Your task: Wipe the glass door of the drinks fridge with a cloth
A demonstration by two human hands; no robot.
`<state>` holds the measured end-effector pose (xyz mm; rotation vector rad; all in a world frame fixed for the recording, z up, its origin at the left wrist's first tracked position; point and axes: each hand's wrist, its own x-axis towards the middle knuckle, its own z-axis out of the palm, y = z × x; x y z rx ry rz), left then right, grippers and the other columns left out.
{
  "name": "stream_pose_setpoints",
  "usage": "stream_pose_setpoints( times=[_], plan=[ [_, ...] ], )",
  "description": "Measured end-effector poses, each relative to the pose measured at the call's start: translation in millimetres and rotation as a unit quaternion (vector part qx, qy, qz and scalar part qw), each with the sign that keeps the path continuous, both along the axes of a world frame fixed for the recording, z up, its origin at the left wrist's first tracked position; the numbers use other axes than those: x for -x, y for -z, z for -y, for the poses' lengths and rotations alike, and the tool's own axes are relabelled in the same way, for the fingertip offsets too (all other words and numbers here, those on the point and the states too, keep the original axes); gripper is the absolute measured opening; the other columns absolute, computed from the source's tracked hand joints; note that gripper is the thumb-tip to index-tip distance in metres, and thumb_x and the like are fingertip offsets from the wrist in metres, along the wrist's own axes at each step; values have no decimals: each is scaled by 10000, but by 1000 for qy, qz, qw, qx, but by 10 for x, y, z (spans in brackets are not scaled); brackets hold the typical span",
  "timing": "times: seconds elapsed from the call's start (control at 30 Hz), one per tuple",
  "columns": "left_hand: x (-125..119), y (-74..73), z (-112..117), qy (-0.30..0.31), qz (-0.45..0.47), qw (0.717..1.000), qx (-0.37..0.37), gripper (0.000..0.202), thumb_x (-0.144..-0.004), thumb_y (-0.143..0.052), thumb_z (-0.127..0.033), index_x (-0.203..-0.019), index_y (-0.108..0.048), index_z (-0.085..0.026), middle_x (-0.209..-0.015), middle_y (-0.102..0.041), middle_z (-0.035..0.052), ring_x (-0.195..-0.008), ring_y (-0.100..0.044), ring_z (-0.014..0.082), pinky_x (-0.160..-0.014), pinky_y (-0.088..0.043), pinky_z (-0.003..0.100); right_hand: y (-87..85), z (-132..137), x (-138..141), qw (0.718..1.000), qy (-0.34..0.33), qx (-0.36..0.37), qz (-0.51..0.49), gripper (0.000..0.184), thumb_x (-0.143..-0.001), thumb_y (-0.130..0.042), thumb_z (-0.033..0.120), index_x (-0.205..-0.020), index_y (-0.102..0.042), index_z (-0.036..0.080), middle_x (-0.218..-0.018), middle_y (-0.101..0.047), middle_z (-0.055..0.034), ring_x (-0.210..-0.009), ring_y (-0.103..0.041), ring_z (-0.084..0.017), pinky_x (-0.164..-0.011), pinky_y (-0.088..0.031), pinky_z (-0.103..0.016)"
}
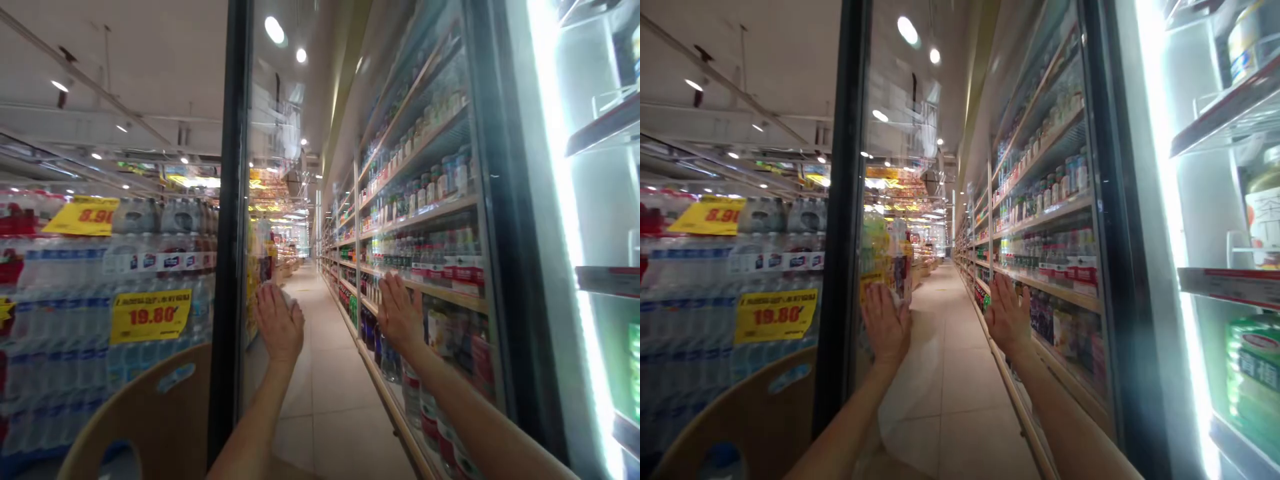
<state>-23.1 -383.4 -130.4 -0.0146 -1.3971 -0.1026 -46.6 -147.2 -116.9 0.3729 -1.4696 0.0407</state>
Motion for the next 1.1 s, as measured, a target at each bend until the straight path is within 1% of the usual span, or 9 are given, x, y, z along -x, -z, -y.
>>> stream_pose_setpoints(
  times=[0.17, 0.23, 0.37, 0.43, 0.6, 0.73, 0.83, 1.0, 1.1],
  plan=[
    [3, 346, -184, 50, 87, 934, 342, 528, -890, -419, -297, -1390, -345, -146, -1389, -462, 91, -1389, -229, 173, -1151, -128, 378, -6, 12, 16, 1000, -5, 0, -1, 557, -851, -441, 216, -1395, -336, 160, -1357, -501, -130, -1314, -379, -228, -1106, -165, -476],
    [13, 392, -40, 33, 77, 955, 286, 527, -890, -424, -297, -1387, -348, -139, -1374, -476, 114, -1381, -252, 189, -1148, -138, 399, -4, 13, 25, 1000, -5, 0, 2, 539, -851, -441, 214, -1380, -360, 154, -1357, -502, -129, -1310, -382, -228, -1107, -165, -472],
    [18, 426, 334, -29, 13, 999, -33, 613, -891, -434, -281, -1431, -219, -90, -1426, -357, 227, -1385, -230, 280, -1083, -255, 512, 5, 10, 38, 1000, -11, 0, 8, 520, -855, -439, 218, -1368, -379, 155, -1368, -490, -130, -1312, -380, -232, -1105, -159, -480],
    [-1, 495, 269, -28, 15, 999, -16, 628, -884, -441, -256, -1437, -196, -84, -1426, -355, 230, -1392, -205, 280, -1080, -264, 509, 9, 6, 37, 1000, -13, -1, 14, 530, -856, -435, 218, -1379, -364, 163, -1373, -483, -132, -1315, -377, -234, -1104, -160, -487],
    [-43, 562, -141, 72, 98, 934, 336, 528, -879, -448, -298, -1384, -360, -172, -1327, -530, 88, -1357, -305, 170, -1153, -136, 370, 7, -6, 22, 1000, -13, -2, 14, 563, -854, -433, 216, -1403, -322, 165, -1374, -481, -134, -1328, -360, -228, -1108, -164, -486],
    [-87, 439, 285, 22, 56, 984, 167, 614, -873, -468, -269, -1431, -249, -140, -1377, -458, 159, -1384, -242, 214, -1134, -178, 439, 3, -6, 3, 1000, -6, -1, 0, 506, -851, -443, 217, -1351, -398, 153, -1355, -503, -132, -1309, -388, -232, -1109, -170, -476],
    [-173, 589, 577, -28, 36, 999, 27, 661, -874, -464, -234, -1449, -163, -108, -1449, -318, 212, -1404, -163, 251, -1107, -222, 491, 6, -5, -12, 1000, -8, 4, 12, 505, -854, -437, 222, -1353, -396, 158, -1367, -492, -126, -1319, -375, -228, -1114, -161, -479],
    [-277, 1097, 243, 19, 120, 937, 327, 551, -851, -475, -211, -1387, -356, -169, -1412, -429, 65, -1393, -210, 180, -1159, -131, 384, 10, -29, -15, 1000, -22, -1, 13, 567, -854, -441, 222, -1404, -319, 166, -1383, -471, -130, -1345, -334, -222, -1116, -158, -483],
    [-268, 1051, 212, 60, 138, 888, 434, 450, -866, -463, -337, -1308, -469, -250, -1365, -492, -6, -1370, -272, 140, -1167, -94, 362, 7, -42, -15, 1000, -23, -2, 12, 585, -858, -438, 221, -1421, -287, 172, -1391, -461, -133, -1344, -336, -221, -1117, -158, -483]
  ],
)
